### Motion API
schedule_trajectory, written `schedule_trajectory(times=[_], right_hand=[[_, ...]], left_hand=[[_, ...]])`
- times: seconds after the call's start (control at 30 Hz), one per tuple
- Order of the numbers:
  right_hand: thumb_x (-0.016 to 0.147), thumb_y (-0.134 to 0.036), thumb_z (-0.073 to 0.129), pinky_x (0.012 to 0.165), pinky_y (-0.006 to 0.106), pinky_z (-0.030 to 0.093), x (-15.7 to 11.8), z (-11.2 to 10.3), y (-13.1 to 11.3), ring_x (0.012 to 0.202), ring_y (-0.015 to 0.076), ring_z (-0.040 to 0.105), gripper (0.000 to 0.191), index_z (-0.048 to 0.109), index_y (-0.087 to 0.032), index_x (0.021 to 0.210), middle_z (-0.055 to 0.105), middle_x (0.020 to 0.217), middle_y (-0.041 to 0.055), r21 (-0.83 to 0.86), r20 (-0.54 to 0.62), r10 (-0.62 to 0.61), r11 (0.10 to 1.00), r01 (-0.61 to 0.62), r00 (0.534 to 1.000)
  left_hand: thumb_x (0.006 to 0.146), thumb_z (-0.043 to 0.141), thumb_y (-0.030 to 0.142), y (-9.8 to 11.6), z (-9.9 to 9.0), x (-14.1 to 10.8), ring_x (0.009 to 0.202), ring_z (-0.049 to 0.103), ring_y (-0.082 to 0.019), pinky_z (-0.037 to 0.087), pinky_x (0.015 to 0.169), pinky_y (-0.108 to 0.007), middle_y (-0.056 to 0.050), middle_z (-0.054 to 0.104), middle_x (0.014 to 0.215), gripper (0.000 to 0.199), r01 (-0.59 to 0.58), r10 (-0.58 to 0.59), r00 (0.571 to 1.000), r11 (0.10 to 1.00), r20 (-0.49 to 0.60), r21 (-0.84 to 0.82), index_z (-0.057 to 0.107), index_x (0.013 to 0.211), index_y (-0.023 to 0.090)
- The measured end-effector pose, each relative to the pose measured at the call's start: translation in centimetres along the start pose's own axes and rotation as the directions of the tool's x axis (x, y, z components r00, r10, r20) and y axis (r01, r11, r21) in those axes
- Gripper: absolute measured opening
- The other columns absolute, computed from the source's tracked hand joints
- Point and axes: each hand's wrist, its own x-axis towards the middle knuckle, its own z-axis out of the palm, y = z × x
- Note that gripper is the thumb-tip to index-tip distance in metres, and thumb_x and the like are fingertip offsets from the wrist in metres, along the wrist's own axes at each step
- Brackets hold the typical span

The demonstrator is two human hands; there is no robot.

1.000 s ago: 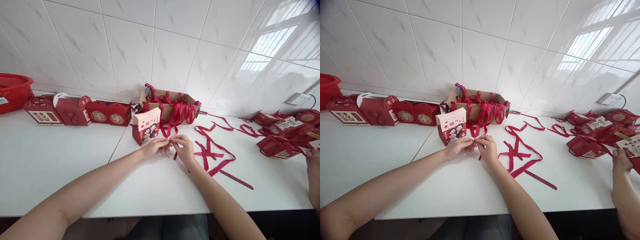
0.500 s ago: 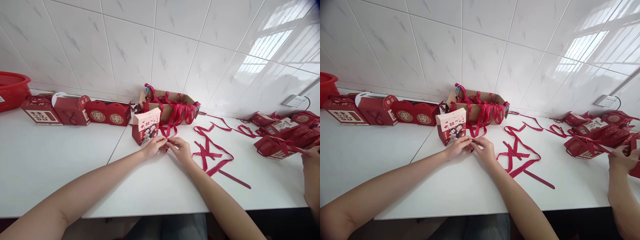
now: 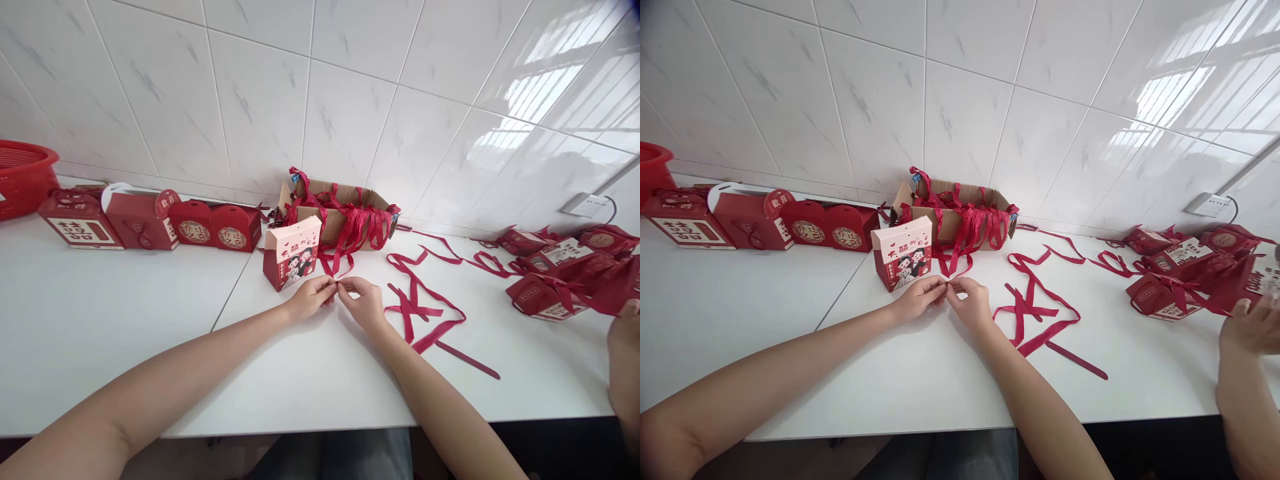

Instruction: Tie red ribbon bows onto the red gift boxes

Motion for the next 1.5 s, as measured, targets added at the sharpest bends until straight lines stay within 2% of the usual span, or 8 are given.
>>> schedule_trajectory(times=[0.27,0.63,0.9,1.2,1.37,1.5], right_hand=[[0.074,-0.026,0.058,0.067,0.03,0.057,0.1,-0.1,-0.2,0.067,0.0172,0.067,0.009,0.063,-0.019,0.072,0.069,0.07,0.0032,0.01,-0.004,0.021,1.0,-0.021,1.0],[0.076,-0.031,0.058,0.064,0.029,0.057,0.7,-0.8,-0.1,0.066,0.0169,0.068,0.014,0.062,-0.018,0.073,0.071,0.07,0.0043,0.086,0.097,0.021,0.996,-0.029,0.995],[0.081,-0.03,0.059,0.069,0.03,0.057,0.6,-0.6,0.3,0.07,0.0167,0.067,0.013,0.066,-0.018,0.079,0.071,0.079,0.0058,-0.036,0.061,-0.041,0.998,0.043,0.997],[0.087,-0.024,0.048,0.063,0.028,0.048,0.5,-0.8,0.5,0.068,0.0154,0.057,0.017,0.06,-0.02,0.076,0.063,0.077,0.0052,-0.18,0.137,-0.192,0.96,0.216,0.972],[0.088,-0.023,0.047,0.06,0.027,0.043,0.4,-1.1,0.3,0.065,0.0142,0.053,0.018,0.059,-0.02,0.076,0.06,0.076,0.0037,-0.197,0.194,-0.21,0.949,0.248,0.958],[0.088,-0.026,0.049,0.064,0.029,0.047,0.6,-1.3,0.2,0.069,0.0157,0.056,0.017,0.061,-0.02,0.077,0.061,0.074,0.004,-0.158,0.19,-0.211,0.958,0.241,0.959]], left_hand=[[0.088,0.048,0.049,0.5,0.1,-0.3,0.063,0.047,-0.014,0.04,0.064,-0.027,0.002,0.049,0.064,0.036,-0.05,0.053,0.998,0.992,-0.025,0.12,0.051,0.07,0.019],[0.089,0.046,0.041,0.2,-0.2,-0.1,0.063,0.047,-0.014,0.039,0.064,-0.026,0.002,0.049,0.064,0.03,-0.045,0.05,0.999,0.978,-0.018,0.204,0.05,0.069,0.019],[0.091,0.045,0.042,0.5,0.1,-0.4,0.061,0.045,-0.013,0.036,0.061,-0.025,0.003,0.047,0.062,0.03,-0.024,0.046,0.995,0.969,-0.088,0.245,0.051,0.074,0.018],[0.091,0.044,0.037,0.6,0.1,-0.4,0.062,0.045,-0.013,0.036,0.062,-0.025,0.003,0.048,0.064,0.025,-0.058,0.074,0.996,0.965,-0.055,0.254,0.053,0.077,0.018],[0.09,0.044,0.034,0.4,0.0,-0.4,0.061,0.043,-0.013,0.036,0.062,-0.026,0.003,0.046,0.062,0.024,-0.069,0.084,0.995,0.965,-0.048,0.253,0.051,0.073,0.018],[0.09,0.045,0.037,0.3,-0.1,-0.4,0.06,0.042,-0.013,0.036,0.061,-0.026,0.003,0.046,0.062,0.026,-0.064,0.079,0.996,0.968,-0.052,0.241,0.05,0.073,0.018]])
